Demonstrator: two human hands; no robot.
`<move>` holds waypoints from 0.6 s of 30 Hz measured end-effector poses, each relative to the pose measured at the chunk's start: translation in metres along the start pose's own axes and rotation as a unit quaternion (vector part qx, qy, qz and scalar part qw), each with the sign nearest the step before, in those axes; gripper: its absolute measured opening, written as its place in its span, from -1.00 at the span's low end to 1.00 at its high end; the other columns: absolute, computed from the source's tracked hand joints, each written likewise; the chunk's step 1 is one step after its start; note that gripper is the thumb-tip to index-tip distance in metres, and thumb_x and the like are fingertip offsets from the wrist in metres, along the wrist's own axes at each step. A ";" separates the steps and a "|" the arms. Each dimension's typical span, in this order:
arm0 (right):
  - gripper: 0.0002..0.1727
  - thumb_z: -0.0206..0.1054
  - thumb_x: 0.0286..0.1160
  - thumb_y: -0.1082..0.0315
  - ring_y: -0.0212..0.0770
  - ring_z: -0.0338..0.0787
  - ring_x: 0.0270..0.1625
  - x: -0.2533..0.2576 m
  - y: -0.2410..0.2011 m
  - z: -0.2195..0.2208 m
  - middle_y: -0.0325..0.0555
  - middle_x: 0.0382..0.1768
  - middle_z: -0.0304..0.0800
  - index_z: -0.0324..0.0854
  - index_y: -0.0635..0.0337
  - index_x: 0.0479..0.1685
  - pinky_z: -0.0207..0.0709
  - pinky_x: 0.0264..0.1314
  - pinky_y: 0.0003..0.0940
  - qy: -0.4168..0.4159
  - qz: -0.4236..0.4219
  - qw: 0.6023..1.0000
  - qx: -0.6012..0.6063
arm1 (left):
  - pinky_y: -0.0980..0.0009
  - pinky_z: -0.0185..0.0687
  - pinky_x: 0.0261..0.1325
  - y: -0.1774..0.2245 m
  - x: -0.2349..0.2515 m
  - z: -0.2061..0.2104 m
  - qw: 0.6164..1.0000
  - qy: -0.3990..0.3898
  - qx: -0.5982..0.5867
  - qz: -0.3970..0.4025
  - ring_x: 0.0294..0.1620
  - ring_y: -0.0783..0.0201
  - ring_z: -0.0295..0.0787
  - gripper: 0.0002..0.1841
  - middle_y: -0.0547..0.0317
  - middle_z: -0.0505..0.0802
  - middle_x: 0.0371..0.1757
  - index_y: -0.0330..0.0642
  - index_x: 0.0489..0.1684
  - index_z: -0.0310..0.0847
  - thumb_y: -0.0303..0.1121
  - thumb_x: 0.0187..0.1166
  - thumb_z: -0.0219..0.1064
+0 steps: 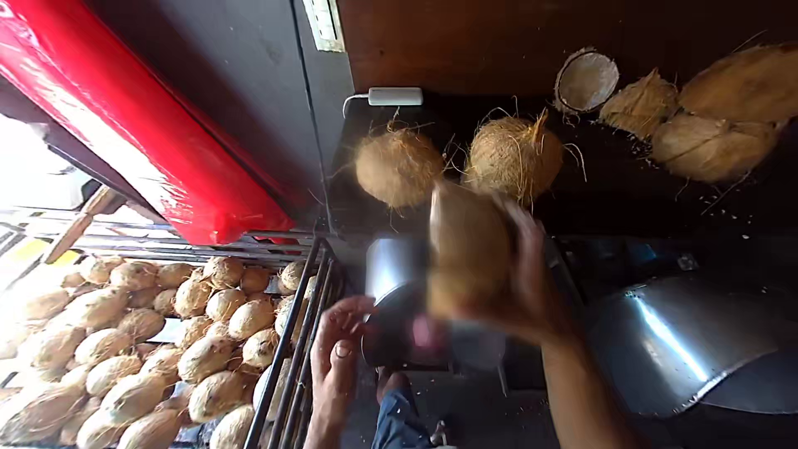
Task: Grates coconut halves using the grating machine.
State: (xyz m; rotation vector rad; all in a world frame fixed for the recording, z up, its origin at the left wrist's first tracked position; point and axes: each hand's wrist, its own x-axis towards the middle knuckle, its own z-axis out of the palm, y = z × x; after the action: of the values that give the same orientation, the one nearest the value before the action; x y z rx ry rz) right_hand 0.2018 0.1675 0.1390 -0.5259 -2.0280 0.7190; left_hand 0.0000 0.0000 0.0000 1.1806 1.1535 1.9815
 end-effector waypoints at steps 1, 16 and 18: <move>0.28 0.57 -0.03 -0.49 -0.06 0.47 0.63 0.047 -0.004 0.006 0.07 0.62 0.43 0.24 0.18 0.72 0.47 0.60 -0.04 -0.013 -0.040 0.991 -0.129 | 0.29 0.78 0.13 0.013 0.024 0.009 0.998 0.007 0.015 0.064 0.22 0.14 0.78 -0.36 0.14 0.78 0.34 0.12 0.53 0.47 0.31 0.63 0.16; 0.14 0.52 0.02 -0.51 0.25 0.53 0.53 0.100 0.088 -0.088 0.20 0.64 0.35 0.35 -0.16 0.74 0.54 0.37 0.31 -0.056 0.065 0.922 -0.377 | 0.23 0.71 0.34 0.016 0.115 0.110 0.982 -0.113 0.069 0.138 0.39 0.20 0.69 -0.49 0.00 0.74 0.36 -0.29 0.31 0.58 0.01 0.74 0.21; -0.01 0.47 0.28 -0.32 -0.05 0.61 0.48 0.083 0.099 -0.107 0.02 0.56 0.50 0.32 -0.03 0.73 0.56 0.44 0.05 0.017 0.124 0.973 -0.193 | 0.19 0.67 0.41 0.011 0.099 0.133 0.977 -0.159 0.038 0.135 0.42 0.15 0.66 -0.53 -0.09 0.73 0.36 -0.36 0.30 0.59 -0.08 0.74 0.23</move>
State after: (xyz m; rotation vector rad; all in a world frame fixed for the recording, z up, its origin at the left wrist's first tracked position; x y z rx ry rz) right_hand 0.2592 0.3219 0.1701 -1.0233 -2.0991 0.4525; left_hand 0.0722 0.1241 0.0830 1.7008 0.9497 1.8572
